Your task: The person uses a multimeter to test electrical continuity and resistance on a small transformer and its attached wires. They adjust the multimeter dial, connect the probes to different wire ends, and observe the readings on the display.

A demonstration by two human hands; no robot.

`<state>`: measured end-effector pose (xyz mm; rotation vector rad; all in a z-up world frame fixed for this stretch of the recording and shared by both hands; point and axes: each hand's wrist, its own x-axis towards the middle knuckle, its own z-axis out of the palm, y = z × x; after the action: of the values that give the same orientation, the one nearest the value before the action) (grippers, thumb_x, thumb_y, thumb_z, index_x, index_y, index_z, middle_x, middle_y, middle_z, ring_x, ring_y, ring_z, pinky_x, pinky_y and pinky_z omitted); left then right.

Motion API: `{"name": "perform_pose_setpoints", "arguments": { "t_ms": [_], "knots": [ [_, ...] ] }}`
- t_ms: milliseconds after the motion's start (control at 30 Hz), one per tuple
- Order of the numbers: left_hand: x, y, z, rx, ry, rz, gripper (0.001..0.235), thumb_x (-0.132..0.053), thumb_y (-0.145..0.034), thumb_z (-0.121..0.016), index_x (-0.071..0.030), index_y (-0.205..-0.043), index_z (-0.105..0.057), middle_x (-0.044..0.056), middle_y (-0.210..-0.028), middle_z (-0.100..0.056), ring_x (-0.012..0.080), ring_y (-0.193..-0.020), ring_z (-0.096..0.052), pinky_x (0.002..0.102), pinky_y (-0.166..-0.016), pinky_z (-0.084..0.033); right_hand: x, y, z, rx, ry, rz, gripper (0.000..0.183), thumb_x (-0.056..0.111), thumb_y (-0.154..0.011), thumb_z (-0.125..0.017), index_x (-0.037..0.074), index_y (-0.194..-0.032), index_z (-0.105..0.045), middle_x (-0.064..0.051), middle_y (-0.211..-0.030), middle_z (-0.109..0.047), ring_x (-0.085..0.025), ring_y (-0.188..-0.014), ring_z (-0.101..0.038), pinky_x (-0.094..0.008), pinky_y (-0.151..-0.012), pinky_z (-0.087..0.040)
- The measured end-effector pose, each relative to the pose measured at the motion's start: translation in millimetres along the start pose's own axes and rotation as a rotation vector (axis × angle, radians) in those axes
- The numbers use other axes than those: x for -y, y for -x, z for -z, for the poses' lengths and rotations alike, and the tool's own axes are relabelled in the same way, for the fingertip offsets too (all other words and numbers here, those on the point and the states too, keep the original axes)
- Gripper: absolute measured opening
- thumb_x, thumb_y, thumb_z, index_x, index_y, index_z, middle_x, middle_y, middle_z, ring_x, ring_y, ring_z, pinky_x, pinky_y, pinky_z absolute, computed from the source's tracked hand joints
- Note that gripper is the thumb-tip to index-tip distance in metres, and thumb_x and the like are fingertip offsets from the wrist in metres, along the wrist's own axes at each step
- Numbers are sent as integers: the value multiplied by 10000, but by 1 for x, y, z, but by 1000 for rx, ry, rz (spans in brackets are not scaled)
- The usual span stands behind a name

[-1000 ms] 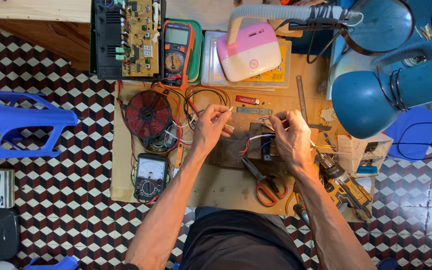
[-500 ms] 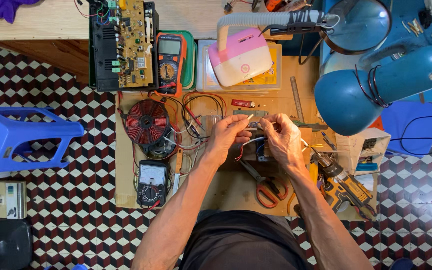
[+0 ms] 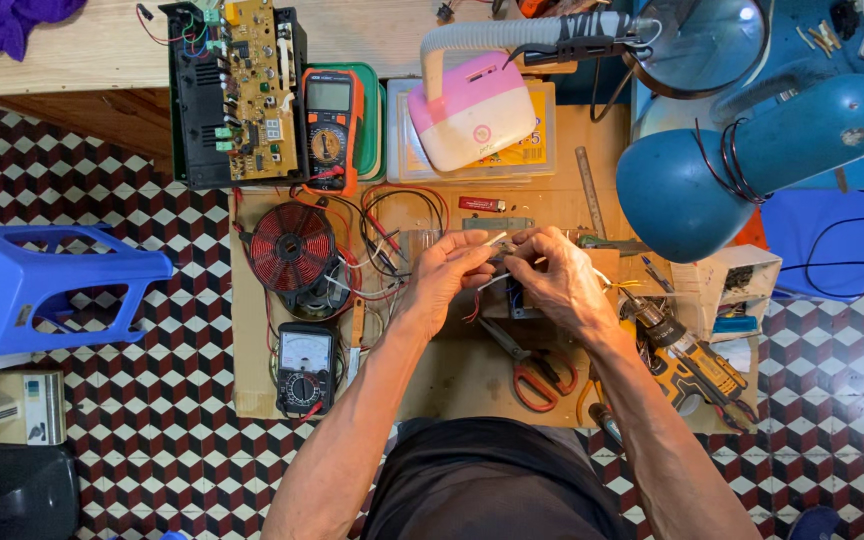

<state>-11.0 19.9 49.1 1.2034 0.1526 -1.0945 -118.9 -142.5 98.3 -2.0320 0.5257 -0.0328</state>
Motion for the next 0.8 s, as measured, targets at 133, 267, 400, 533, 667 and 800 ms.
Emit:
{"name": "perform_pose_setpoints", "arguments": {
  "t_ms": [133,267,400,533,667,800],
  "knots": [
    [-2,-3,3,3,-153,-49,402,-223,-921,-717,-34,-1261,-619,55,-1057,-735,88,-824,-645,231,-741,-557,5,-6,5,71,-55,-132,279,230,-874,-744,37,-1065,-681,-135,-1073,-726,-232,-915,-698,-368,-779,-575],
    [-3,-9,3,70,-188,-121,380,-248,-951,-701,1,-1229,-631,62,-1051,-737,89,-836,-630,239,-770,-552,8,-20,11,129,-100,-158,507,291,-836,-747,49,-1260,-607,-140,-1149,-704,-224,-880,-693,-362,-772,-557],
    [-3,-11,5,63,-204,-132,361,-252,-956,-701,-1,-1209,-643,59,-1010,-732,87,-819,-614,237,-748,-534,7,-29,17,243,-368,-275,501,355,-893,-721,77,-1295,-610,-73,-1102,-736,-138,-979,-694,-313,-859,-550],
    [-5,-10,2,-2,-331,-167,343,-286,-973,-687,-25,-1194,-674,27,-1017,-722,55,-884,-622,218,-789,-522,8,-35,20,281,-268,-404,419,360,-950,-640,72,-1242,-725,-83,-935,-703,-161,-753,-591,-334,-658,-471],
    [-9,-13,-2,12,-272,-180,354,-290,-952,-691,-26,-1186,-671,35,-1025,-734,72,-881,-634,239,-776,-528,9,-41,15,301,-103,-321,354,314,-920,-676,70,-1167,-745,-54,-806,-707,-121,-684,-605,-291,-609,-495],
    [-10,-14,-1,11,-235,-172,361,-286,-957,-692,-16,-1196,-666,50,-1025,-724,98,-874,-648,250,-786,-557,3,-39,10,244,-182,-286,297,276,-934,-676,41,-1080,-782,-12,-719,-656,-83,-637,-556,-270,-559,-465]
  ]
}}
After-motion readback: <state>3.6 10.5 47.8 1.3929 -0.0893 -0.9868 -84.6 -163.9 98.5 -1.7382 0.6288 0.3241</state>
